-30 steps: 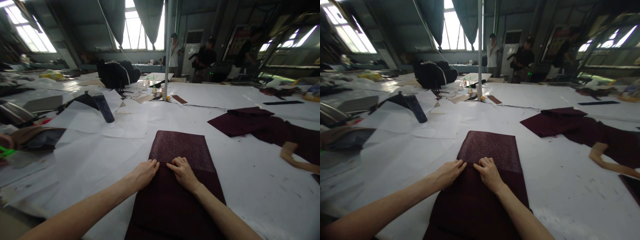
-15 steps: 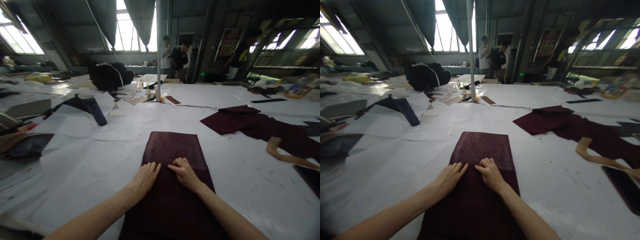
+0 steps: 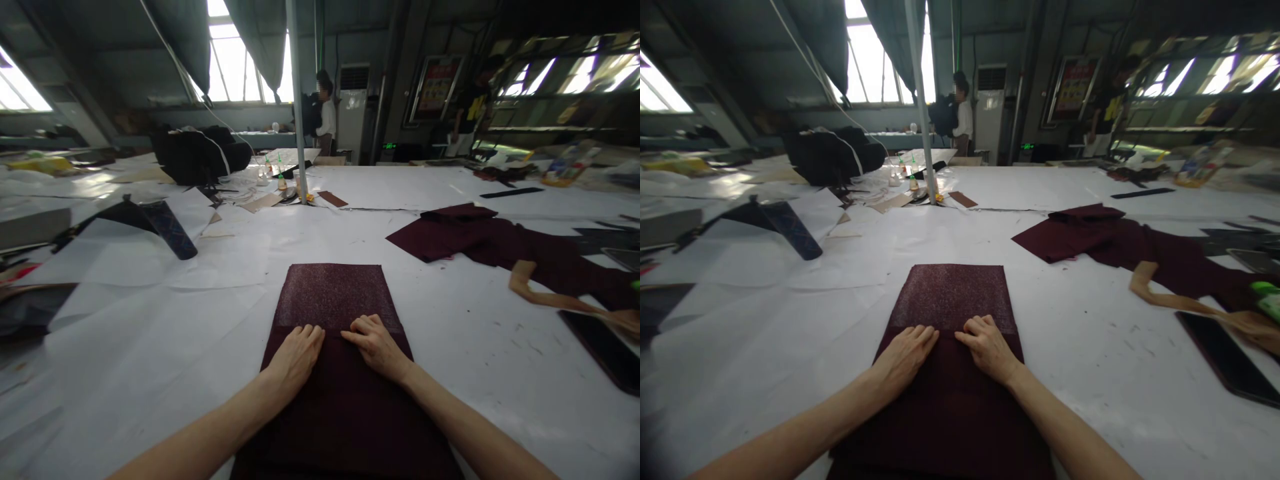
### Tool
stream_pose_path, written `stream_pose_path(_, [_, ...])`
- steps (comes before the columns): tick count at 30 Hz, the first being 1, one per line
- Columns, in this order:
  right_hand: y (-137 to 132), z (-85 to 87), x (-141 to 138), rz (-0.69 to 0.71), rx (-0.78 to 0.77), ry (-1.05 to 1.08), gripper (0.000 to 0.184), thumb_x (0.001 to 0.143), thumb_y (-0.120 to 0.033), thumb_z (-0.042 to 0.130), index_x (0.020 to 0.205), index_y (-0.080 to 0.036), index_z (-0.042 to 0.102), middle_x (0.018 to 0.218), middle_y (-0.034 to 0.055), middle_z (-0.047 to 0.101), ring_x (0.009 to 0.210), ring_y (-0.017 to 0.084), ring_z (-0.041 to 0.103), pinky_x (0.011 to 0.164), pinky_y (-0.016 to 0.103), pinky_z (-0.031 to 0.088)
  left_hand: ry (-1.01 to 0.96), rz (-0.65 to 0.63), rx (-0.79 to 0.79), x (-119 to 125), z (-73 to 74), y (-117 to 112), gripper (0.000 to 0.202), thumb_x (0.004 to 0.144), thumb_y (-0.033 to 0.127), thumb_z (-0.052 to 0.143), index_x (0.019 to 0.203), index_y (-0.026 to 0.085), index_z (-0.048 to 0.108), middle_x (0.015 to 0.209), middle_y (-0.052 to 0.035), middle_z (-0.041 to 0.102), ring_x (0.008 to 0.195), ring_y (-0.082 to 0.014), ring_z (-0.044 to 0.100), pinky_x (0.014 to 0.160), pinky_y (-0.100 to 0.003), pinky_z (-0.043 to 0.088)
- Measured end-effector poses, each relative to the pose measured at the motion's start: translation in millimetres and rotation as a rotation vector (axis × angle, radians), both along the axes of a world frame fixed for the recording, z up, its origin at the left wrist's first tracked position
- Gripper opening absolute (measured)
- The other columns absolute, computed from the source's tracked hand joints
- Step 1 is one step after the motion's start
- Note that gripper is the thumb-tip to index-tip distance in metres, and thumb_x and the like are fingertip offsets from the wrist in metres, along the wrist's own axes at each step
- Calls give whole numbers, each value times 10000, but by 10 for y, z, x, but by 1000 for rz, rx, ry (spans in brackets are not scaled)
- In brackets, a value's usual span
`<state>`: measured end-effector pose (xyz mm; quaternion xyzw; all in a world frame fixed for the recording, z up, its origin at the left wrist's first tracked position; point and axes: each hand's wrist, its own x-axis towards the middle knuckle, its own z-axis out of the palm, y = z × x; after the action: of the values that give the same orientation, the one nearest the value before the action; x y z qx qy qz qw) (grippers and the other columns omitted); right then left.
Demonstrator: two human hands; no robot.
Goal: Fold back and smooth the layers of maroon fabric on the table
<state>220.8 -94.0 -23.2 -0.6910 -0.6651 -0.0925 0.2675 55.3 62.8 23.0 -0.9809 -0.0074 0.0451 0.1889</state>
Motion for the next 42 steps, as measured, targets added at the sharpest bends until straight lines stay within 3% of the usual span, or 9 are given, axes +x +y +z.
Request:
stream_pose_path(3, [-77, -11, 37, -29, -10, -31, 287, 939, -117, 442, 1129, -228, 626, 923, 52, 571, 870, 172, 476, 835, 369, 285, 11, -21, -10, 54, 17, -74, 483, 859, 41, 419, 1335, 119, 442, 1110, -117, 562, 962, -219, 538, 793, -329, 471])
stream_pose_path(7, [-183, -9, 88, -64, -28, -57, 289, 936, -115, 444, 1120, -239, 629, 903, 45, 570, 858, 171, 465, 842, 386, 259, 16, 10, -29, 131, 30, -172, 570, 879, 79, 425, 1426, 195, 318, 1038, -95, 571, 883, -228, 558, 732, -349, 478])
stream_pose_path(13, [-339, 4, 184, -88, -29, -74, 292, 933, -119, 452, 1118, -251, 635, 878, 35, 566, 843, 164, 460, 825, 375, 253, 27, -77, -54, 252, -3, -220, 453, 864, 56, 418, 1311, 111, 463, 1087, -116, 558, 925, -214, 535, 775, -326, 473])
stream_pose_path(19, [-476, -12, 281, -84, -32, -77, 296, 945, -128, 431, 1137, -245, 624, 909, 48, 571, 863, 170, 466, 816, 374, 252, 14, -53, -67, 334, -27, -368, 572, 874, 75, 413, 1426, 179, 304, 1031, -91, 555, 866, -218, 544, 717, -343, 470])
stream_pose_path(27, [-641, -24, 396, -83, -46, -96, 308, 938, -112, 428, 1147, -233, 619, 895, 46, 562, 866, 166, 471, 815, 355, 285, 7, -128, -68, 473, -73, -463, 472, 856, 56, 410, 1325, 109, 432, 1062, -105, 542, 904, -207, 521, 747, -325, 466])
stream_pose_path(32, [-683, -22, 429, -81, -53, -160, 307, 926, -114, 447, 1166, -218, 609, 915, 55, 560, 879, 169, 467, 824, 348, 306, -27, -111, -51, 546, -115, -589, 559, 876, 83, 421, 1417, 184, 319, 995, -85, 538, 835, -196, 525, 676, -310, 449])
stream_pose_path(42, [-998, 90, 462, -124, -160, -356, 267, 941, -120, 452, 1175, -154, 575, 911, 71, 582, 865, 196, 472, 822, 364, 346, -23, -89, 0, 620, -125, -700, 543, 887, 119, 458, 1409, 225, 355, 921, -80, 525, 775, -193, 524, 631, -298, 412])
